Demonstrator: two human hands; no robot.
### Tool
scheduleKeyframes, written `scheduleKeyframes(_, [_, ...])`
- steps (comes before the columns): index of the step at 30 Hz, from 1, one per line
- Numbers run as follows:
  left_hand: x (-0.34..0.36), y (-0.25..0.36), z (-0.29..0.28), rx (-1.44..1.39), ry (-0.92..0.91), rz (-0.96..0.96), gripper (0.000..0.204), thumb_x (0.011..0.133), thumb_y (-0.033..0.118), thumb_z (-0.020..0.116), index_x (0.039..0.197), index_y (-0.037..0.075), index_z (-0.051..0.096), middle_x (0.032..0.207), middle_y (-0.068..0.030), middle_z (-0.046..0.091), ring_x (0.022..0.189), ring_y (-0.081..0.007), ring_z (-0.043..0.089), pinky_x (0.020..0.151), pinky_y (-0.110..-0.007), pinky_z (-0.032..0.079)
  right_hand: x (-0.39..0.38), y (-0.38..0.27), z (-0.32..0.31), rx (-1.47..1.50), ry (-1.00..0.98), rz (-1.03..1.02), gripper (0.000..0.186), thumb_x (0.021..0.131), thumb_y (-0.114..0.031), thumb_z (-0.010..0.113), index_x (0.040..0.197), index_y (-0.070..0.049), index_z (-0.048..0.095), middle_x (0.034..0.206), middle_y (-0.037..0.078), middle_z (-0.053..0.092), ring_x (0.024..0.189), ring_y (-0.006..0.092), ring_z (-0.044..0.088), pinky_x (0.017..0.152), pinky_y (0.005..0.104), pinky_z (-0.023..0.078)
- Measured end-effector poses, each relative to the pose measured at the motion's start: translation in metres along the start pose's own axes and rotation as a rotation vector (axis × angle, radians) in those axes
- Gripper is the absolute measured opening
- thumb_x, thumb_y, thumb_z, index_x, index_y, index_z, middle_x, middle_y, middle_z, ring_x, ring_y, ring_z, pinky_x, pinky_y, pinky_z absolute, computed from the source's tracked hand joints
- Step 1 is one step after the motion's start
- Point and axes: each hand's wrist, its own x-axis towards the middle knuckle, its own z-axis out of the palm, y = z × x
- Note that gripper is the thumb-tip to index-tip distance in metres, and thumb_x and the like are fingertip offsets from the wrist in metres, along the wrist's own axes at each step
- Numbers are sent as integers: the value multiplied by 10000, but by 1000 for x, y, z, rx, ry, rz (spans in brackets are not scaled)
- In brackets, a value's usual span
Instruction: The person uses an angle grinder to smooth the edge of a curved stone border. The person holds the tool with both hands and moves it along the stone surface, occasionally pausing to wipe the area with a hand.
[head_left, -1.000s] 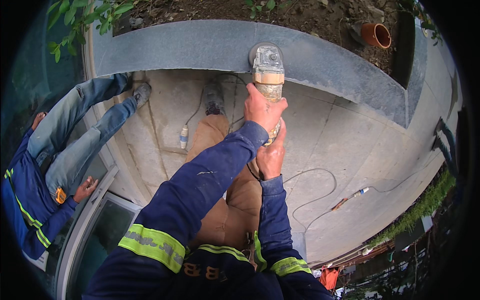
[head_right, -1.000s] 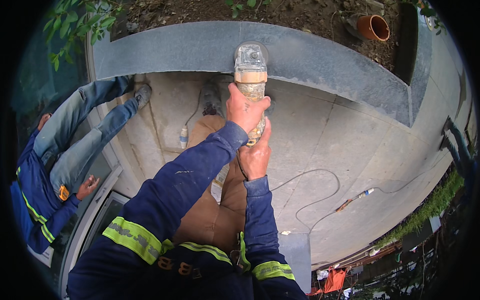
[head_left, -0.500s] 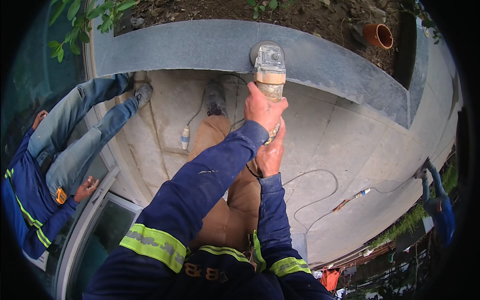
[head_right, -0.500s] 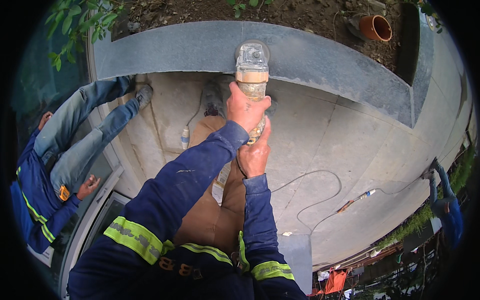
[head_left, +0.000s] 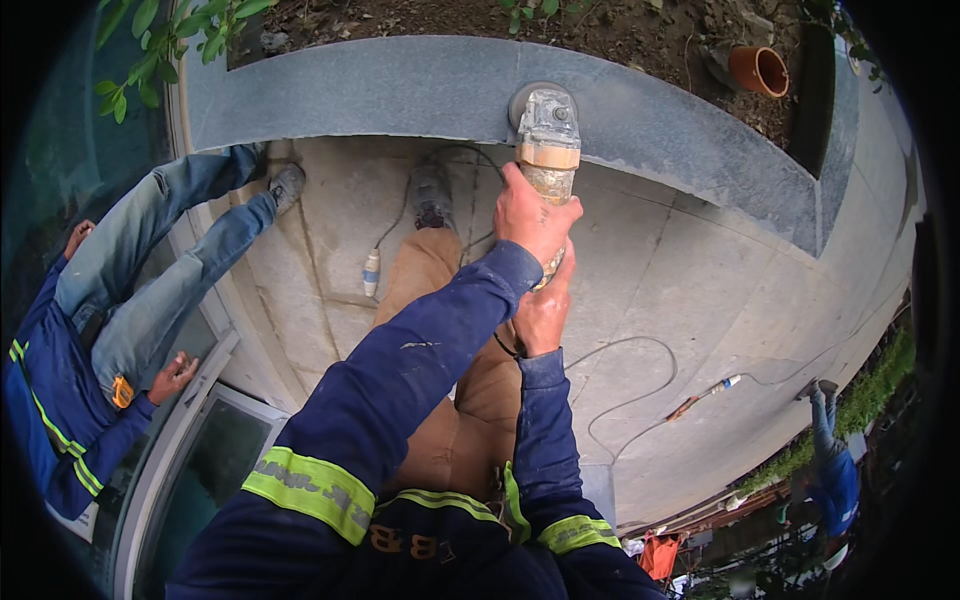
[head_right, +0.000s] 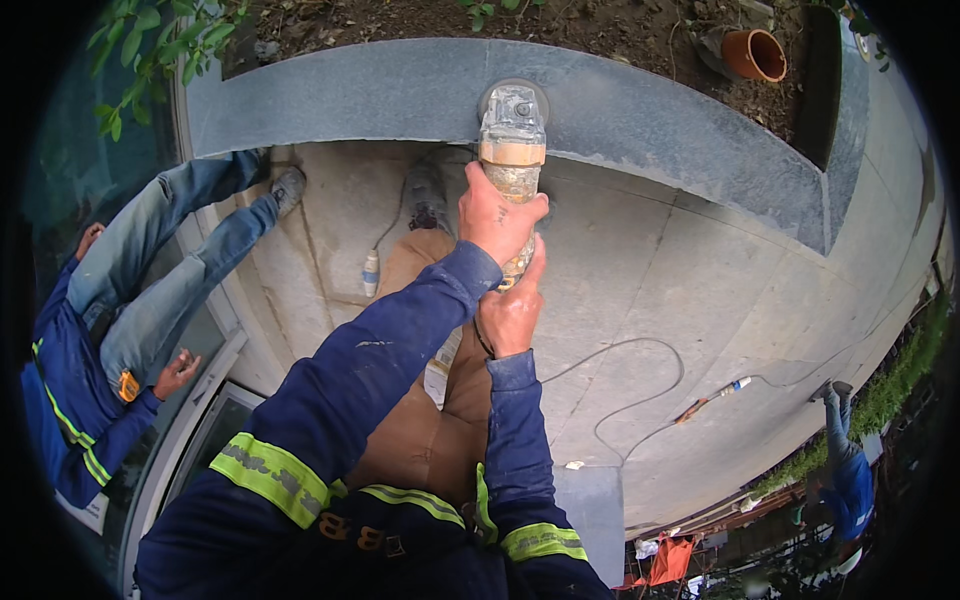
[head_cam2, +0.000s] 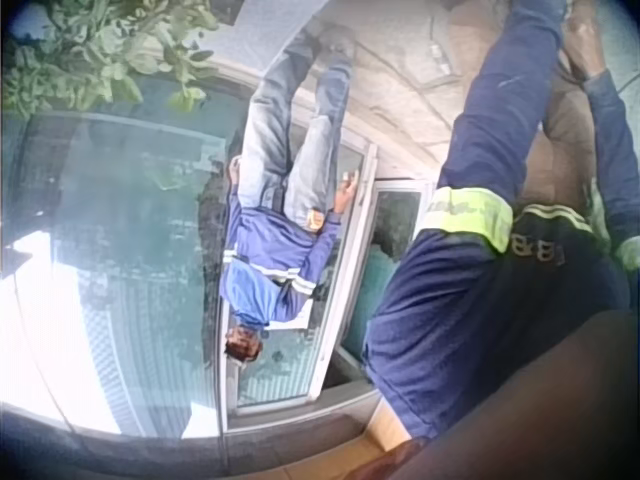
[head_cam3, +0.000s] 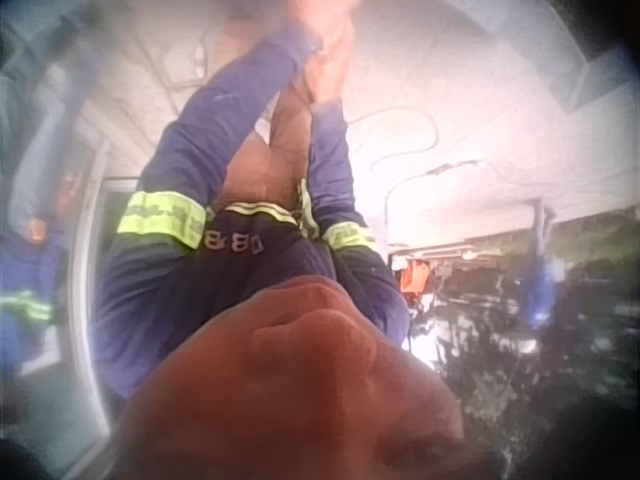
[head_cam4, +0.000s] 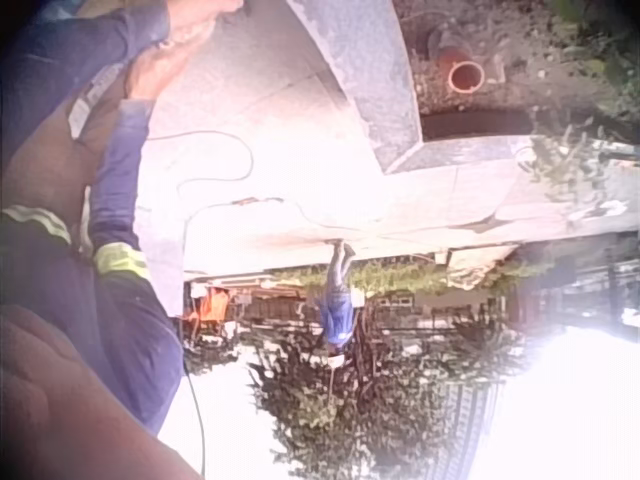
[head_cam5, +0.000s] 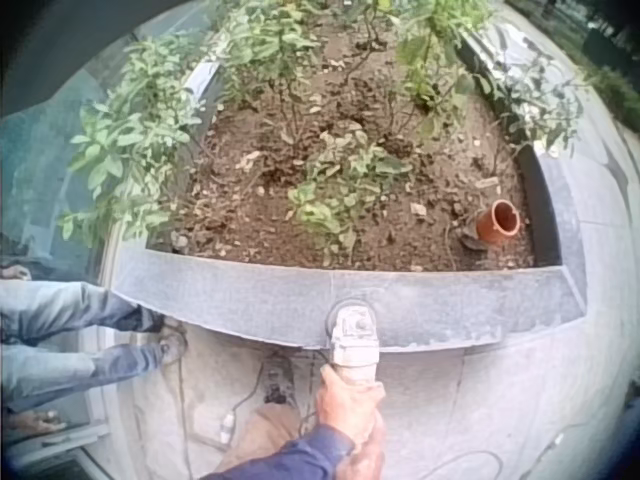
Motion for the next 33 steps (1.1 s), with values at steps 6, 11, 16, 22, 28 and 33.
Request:
scheduleKeyframes(6, [-10,-8,-8,27,16,-53,667,707,247,801,1159,-52,410,1072,-290,638,989,-451,651,874,-495,508,-12,9,0,-56,-21,-51,815,783,18,627,1513,-77,277,1046,320,674,993,488,667,814,485,530])
scheduleKeyframes(11, [-12,-6,-9,27,-8,-33,660,710,250,798,1152,-53,412,1075,-295,635,994,-450,650,871,-494,511,-16,3,1,-53,-13,43,821,778,20,631,1513,-78,277,1062,315,674,1017,482,663,818,482,529])
scheduleKeyframes(16, [0,3,-12,28,17,-38,689,690,259,818,1168,-54,434,1041,-276,671,980,-433,672,877,-469,523,-4,-7,6,-14,-8,9,825,775,24,626,1515,-74,273,1042,308,677,984,483,666,815,479,527])
scheduleKeyframes(22, [-3,-3,-16,29,20,-52,664,699,248,795,1143,-63,412,1061,-291,642,989,-448,652,874,-490,509,-8,3,6,-63,-41,-31,844,760,33,631,1516,-56,266,1040,321,667,962,494,661,827,490,520])
scheduleKeyframes(28, [-4,2,-17,31,14,-34,664,696,253,795,1138,-65,416,1050,-290,649,976,-447,657,863,-489,513,-8,-2,7,-55,-17,-36,859,744,47,630,1514,-37,258,1026,329,665,970,497,657,826,493,518])
scheduleKeyframes(33, [2,4,-19,50,28,-61,687,690,267,821,1163,-54,440,1056,-280,675,992,-419,681,880,-457,528,-3,-5,5,-28,-61,-19,864,752,32,645,1519,-55,258,1067,327,660,993,489,656,845,479,520])
